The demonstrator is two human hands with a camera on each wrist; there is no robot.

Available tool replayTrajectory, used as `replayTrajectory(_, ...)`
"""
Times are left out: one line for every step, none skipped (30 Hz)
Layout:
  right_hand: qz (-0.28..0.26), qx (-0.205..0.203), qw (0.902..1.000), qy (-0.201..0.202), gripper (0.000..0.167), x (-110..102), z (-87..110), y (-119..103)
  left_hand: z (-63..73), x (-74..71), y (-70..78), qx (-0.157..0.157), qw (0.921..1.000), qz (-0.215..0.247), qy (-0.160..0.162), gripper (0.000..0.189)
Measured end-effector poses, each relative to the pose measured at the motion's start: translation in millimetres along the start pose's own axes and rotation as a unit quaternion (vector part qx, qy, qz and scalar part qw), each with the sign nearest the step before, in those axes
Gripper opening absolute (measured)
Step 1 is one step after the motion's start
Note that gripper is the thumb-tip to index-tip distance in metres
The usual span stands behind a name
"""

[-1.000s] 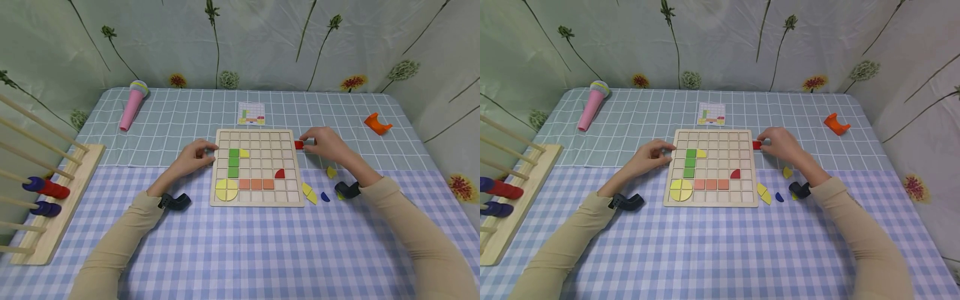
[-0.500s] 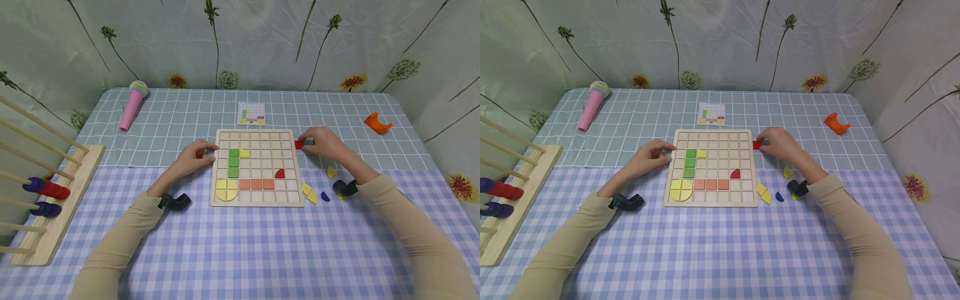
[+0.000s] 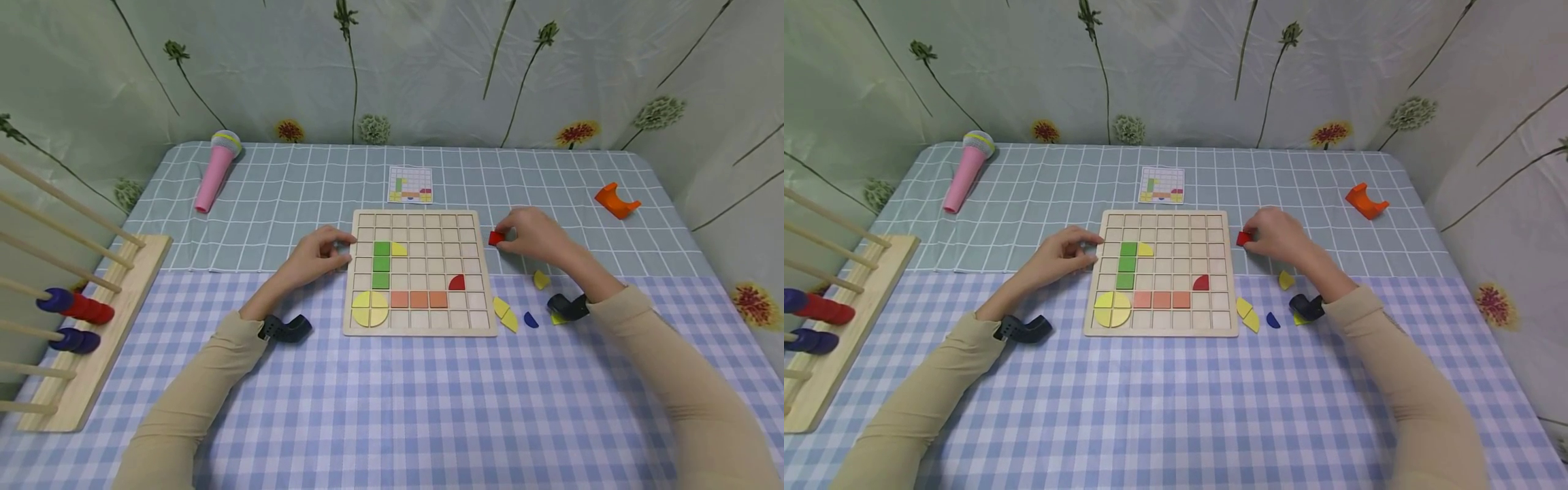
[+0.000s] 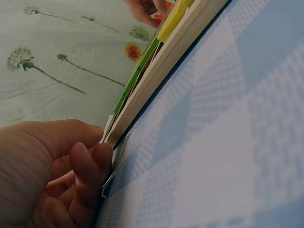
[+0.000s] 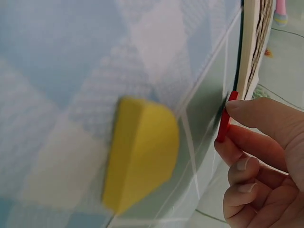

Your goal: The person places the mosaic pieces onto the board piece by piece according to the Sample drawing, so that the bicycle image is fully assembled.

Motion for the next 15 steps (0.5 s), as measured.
replayTrajectory(0.002,0.002,1.0,0.001,0.025,-1.0,2.8,0.0,-0.3,-0.1,-0.6,0.002,1.0,0.0,0.0,0.034)
replayTrajectory(0.004,0.003,1.0,0.003,0.025,-2.0,5.7,0.0,-0.1,-0.1,-0.6,0.004,1.0,-0.001,-0.001,0.034)
replayTrajectory(0.005,0.001,1.0,0.007,0.025,-2.7,8.4,0.1,0.3,-0.2,-0.2,0.005,1.0,-0.002,-0.002,0.034)
replayTrajectory(0.005,-0.001,0.9999,0.012,0.025,-3.5,11.4,0.0,0.7,-0.4,0.3,0.006,1.0,-0.003,-0.002,0.034)
replayTrajectory(0.004,-0.003,0.9999,0.016,0.025,-3.8,14.3,-0.3,1.2,-0.5,0.8,0.006,1.0,-0.004,-0.002,0.034)
replayTrajectory(0.005,-0.008,0.9998,0.02,0.025,-4.2,17.3,-0.9,1.6,-0.6,1.3,0.006,1.0,-0.005,-0.003,0.034)
replayTrajectory(0.003,-0.011,0.9997,0.024,0.025,-4.5,20.1,-1.4,1.7,-0.7,1.4,0.005,1.0,-0.005,-0.003,0.033)
replayTrajectory(0.001,-0.015,0.9995,0.026,0.025,-4.6,22.7,-2.5,1.8,-0.8,1.5,0.004,1.0,-0.006,-0.004,0.033)
replayTrajectory(0.0,-0.017,0.9995,0.027,0.025,-4.9,25.3,-3.9,1.9,-0.8,1.8,0.004,1.0,-0.006,-0.003,0.033)
replayTrajectory(-0.001,-0.018,0.9995,0.027,0.025,-5.0,27.8,-5.5,1.6,-0.9,1.5,0.003,1.0,-0.006,-0.003,0.034)
replayTrajectory(-0.001,-0.02,0.9995,0.025,0.025,-5.0,29.8,-7.5,1.6,-0.9,1.5,0.002,1.0,-0.006,-0.003,0.034)
replayTrajectory(0.0,-0.021,0.9995,0.024,0.025,-5.1,31.9,-9.2,1.5,-0.8,1.6,0.001,1.0,-0.005,-0.003,0.034)
replayTrajectory(0.0,-0.02,0.9996,0.021,0.025,-5.1,33.7,-11.0,1.4,-0.8,1.6,0.001,1.0,-0.004,-0.003,0.034)
replayTrajectory(0.003,-0.021,0.9996,0.02,0.025,-4.8,35.5,-12.9,1.5,-0.7,1.9,0.001,1.0,-0.004,-0.004,0.034)
replayTrajectory(0.005,-0.022,0.9996,0.018,0.025,-4.3,37.1,-14.6,1.7,-0.5,2.4,0.0,1.0,-0.003,-0.004,0.034)
Point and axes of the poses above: each hand's wrist, its own z-axis away from the middle knuckle, its own x-axis out of the palm, y = z × x, the point moved 3 cm from there along -z, towards the middle knuckle, and after that the axes turned 14 degrees about -x, right-handed, at the moved point
